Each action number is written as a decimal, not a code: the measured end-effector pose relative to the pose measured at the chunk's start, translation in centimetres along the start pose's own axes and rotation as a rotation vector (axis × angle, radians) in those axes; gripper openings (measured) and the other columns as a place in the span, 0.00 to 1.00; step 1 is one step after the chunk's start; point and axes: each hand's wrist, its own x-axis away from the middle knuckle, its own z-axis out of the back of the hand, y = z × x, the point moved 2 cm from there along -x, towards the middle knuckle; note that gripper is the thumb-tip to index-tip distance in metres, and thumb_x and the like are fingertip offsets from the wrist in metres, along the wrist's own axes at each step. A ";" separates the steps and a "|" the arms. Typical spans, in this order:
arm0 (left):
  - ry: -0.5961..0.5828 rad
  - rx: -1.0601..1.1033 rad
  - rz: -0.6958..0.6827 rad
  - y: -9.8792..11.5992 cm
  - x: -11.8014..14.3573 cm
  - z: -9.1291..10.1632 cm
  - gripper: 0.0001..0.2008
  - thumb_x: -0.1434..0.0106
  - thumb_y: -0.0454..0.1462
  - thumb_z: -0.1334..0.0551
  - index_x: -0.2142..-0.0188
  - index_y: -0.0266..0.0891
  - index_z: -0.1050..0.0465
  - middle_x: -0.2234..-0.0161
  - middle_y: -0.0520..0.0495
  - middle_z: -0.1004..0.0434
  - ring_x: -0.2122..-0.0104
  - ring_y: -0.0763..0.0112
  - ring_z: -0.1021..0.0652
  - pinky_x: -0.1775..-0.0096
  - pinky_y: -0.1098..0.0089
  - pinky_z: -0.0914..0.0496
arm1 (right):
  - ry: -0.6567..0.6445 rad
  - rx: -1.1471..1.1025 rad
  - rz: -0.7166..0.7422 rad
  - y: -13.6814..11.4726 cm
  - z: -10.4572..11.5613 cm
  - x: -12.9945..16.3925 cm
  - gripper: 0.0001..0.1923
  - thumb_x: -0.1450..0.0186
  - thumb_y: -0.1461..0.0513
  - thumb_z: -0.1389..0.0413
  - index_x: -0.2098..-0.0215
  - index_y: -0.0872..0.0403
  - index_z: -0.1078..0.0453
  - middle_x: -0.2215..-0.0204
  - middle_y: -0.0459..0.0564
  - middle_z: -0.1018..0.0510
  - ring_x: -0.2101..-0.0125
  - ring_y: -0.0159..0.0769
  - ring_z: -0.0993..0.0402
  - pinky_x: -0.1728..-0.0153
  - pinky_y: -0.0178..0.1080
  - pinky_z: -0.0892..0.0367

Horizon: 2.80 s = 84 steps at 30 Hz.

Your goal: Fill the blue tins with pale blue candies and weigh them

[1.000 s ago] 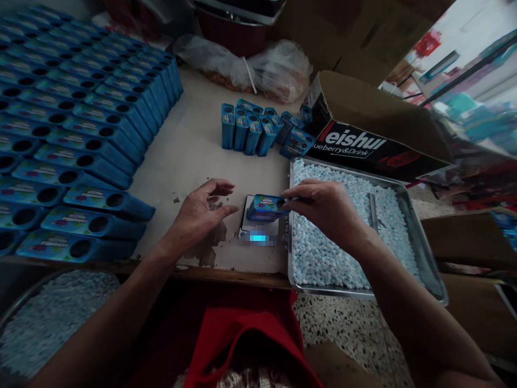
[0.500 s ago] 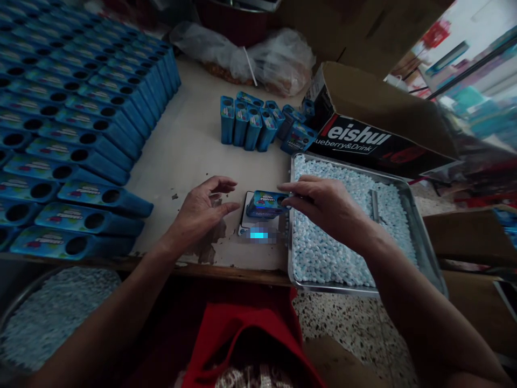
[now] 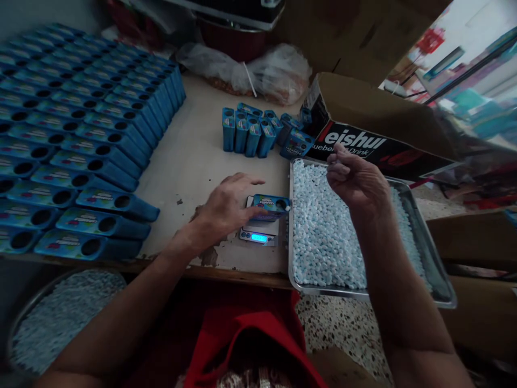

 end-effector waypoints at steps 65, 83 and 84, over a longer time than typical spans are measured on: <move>0.162 -0.852 -0.369 -3.9 8.7 10.5 0.11 0.29 0.43 0.40 0.51 0.44 0.23 0.49 0.43 0.19 0.50 0.52 0.21 0.35 0.43 0.40 | -0.136 1.126 0.067 -0.4 -2.8 7.9 0.27 0.35 0.38 0.42 0.59 0.52 0.23 0.72 0.48 0.23 0.71 0.36 0.31 0.69 0.39 0.43; -0.128 -0.684 -0.096 -2.3 4.5 3.7 0.14 0.32 0.40 0.43 0.51 0.44 0.22 0.50 0.45 0.19 0.50 0.55 0.21 0.36 0.49 0.37 | -0.143 0.815 -0.129 8.4 7.2 9.7 0.12 0.34 0.51 0.41 0.58 0.50 0.28 0.74 0.45 0.27 0.76 0.33 0.34 0.74 0.36 0.42; -0.129 -0.664 -0.081 -2.4 4.4 3.6 0.14 0.32 0.40 0.43 0.50 0.44 0.22 0.50 0.45 0.19 0.50 0.56 0.21 0.37 0.51 0.36 | -0.107 0.649 -0.194 8.5 7.6 9.4 0.15 0.34 0.49 0.41 0.59 0.51 0.27 0.74 0.45 0.27 0.76 0.32 0.34 0.75 0.36 0.42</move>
